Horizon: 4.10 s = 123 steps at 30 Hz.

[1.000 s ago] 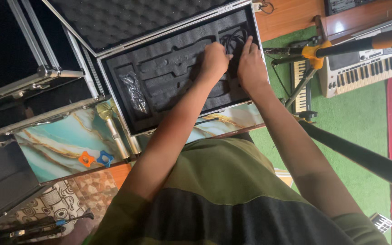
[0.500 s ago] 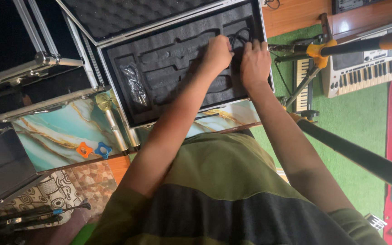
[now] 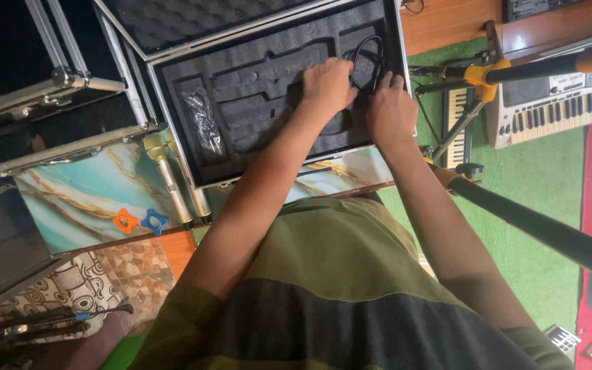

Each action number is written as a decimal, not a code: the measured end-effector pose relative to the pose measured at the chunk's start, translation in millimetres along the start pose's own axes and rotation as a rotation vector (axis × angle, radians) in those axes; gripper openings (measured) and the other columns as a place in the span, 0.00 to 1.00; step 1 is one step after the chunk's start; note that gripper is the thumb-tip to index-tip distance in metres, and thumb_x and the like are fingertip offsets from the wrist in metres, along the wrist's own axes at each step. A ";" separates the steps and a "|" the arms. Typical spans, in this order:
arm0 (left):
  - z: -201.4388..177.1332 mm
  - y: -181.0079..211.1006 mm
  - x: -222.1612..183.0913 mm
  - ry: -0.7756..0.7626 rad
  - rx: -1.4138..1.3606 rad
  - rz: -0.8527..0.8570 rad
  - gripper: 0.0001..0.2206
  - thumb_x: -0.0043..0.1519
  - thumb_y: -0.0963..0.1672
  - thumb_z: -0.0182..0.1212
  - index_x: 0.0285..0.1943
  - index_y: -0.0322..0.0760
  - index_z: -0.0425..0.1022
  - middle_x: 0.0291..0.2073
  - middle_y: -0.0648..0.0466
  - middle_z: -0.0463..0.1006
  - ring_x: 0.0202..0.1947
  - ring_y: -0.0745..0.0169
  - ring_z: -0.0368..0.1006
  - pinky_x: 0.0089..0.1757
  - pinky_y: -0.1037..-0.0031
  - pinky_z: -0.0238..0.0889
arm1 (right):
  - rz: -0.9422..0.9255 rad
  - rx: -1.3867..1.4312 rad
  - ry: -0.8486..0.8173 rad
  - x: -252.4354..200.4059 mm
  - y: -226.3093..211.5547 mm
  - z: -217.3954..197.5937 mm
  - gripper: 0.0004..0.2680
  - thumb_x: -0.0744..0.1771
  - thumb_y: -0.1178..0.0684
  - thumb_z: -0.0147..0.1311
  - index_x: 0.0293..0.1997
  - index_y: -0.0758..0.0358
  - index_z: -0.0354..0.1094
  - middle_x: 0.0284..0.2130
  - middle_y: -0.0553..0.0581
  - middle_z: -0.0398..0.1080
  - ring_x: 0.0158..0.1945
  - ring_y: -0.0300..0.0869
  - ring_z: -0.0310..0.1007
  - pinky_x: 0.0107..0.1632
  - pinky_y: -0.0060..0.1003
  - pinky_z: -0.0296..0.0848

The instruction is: The person places microphone accessories including cables and rubber rings into a padded case, followed by two handheld microphones.

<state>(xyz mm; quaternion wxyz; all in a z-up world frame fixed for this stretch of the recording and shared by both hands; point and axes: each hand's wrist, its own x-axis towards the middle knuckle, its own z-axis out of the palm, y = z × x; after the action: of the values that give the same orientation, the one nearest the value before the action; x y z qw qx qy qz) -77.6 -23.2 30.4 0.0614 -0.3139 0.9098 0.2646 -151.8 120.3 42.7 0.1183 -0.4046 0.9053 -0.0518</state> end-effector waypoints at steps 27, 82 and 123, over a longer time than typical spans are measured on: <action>45.5 -10.5 3.6 0.135 -0.149 0.051 0.08 0.56 0.42 0.68 0.40 0.31 0.79 0.39 0.36 0.80 0.42 0.33 0.77 0.46 0.53 0.69 | 0.127 0.276 0.043 -5.7 10.6 21.7 0.27 0.66 0.53 0.61 0.68 0.80 0.50 0.33 0.74 0.75 0.37 0.65 0.76 0.40 0.56 0.72; 2.4 -2.6 -78.5 0.445 -0.055 0.116 0.20 0.61 0.47 0.64 0.63 0.42 0.73 0.52 0.51 0.77 0.54 0.47 0.68 0.51 0.52 0.56 | -0.269 0.324 0.152 -32.8 8.9 -10.7 0.13 0.69 0.53 0.57 0.60 0.66 0.70 0.56 0.69 0.68 0.56 0.61 0.68 0.55 0.51 0.71; -188.5 -62.6 -496.7 1.111 -0.690 0.023 0.34 0.70 0.56 0.48 0.76 0.25 0.59 0.73 0.40 0.65 0.77 0.46 0.59 0.73 0.60 0.48 | -0.747 1.248 -0.139 -183.8 -175.1 -169.8 0.17 0.72 0.60 0.46 0.71 0.70 0.56 0.65 0.63 0.66 0.70 0.46 0.65 0.74 0.42 0.60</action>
<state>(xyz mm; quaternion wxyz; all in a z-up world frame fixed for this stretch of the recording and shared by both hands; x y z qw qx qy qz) 365.5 104.8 301.4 -0.5251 -0.3958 0.6721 0.3404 49.3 140.1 271.6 0.3585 -0.5461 0.4991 -0.5693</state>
